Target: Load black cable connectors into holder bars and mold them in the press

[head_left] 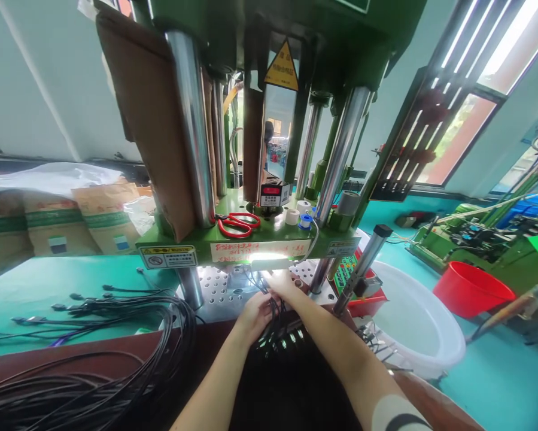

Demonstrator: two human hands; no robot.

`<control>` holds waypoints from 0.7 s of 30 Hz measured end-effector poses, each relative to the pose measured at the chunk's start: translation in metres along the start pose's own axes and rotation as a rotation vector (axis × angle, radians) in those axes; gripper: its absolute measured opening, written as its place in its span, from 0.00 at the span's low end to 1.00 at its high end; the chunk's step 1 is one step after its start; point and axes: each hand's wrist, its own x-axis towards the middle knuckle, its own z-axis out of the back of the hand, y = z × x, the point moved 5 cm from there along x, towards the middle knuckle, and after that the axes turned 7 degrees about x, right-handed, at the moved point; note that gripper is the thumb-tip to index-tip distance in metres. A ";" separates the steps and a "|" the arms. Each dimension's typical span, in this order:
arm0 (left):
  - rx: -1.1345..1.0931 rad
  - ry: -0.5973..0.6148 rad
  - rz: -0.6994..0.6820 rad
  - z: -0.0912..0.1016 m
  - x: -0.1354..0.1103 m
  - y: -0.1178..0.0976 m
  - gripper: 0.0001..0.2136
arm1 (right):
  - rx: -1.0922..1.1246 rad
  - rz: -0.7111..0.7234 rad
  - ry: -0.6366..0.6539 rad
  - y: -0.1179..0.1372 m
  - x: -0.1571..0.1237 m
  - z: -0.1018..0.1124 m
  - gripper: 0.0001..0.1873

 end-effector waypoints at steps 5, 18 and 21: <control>0.006 0.005 -0.001 0.000 -0.004 -0.001 0.05 | 0.055 0.133 -0.084 0.006 -0.084 0.053 0.10; -0.080 0.104 0.083 -0.011 -0.005 0.002 0.06 | -0.618 -0.498 -0.888 -0.125 -0.387 0.252 0.33; -0.098 0.156 0.107 -0.015 -0.009 0.001 0.08 | -0.273 -0.452 -0.728 -0.101 -0.327 0.224 0.20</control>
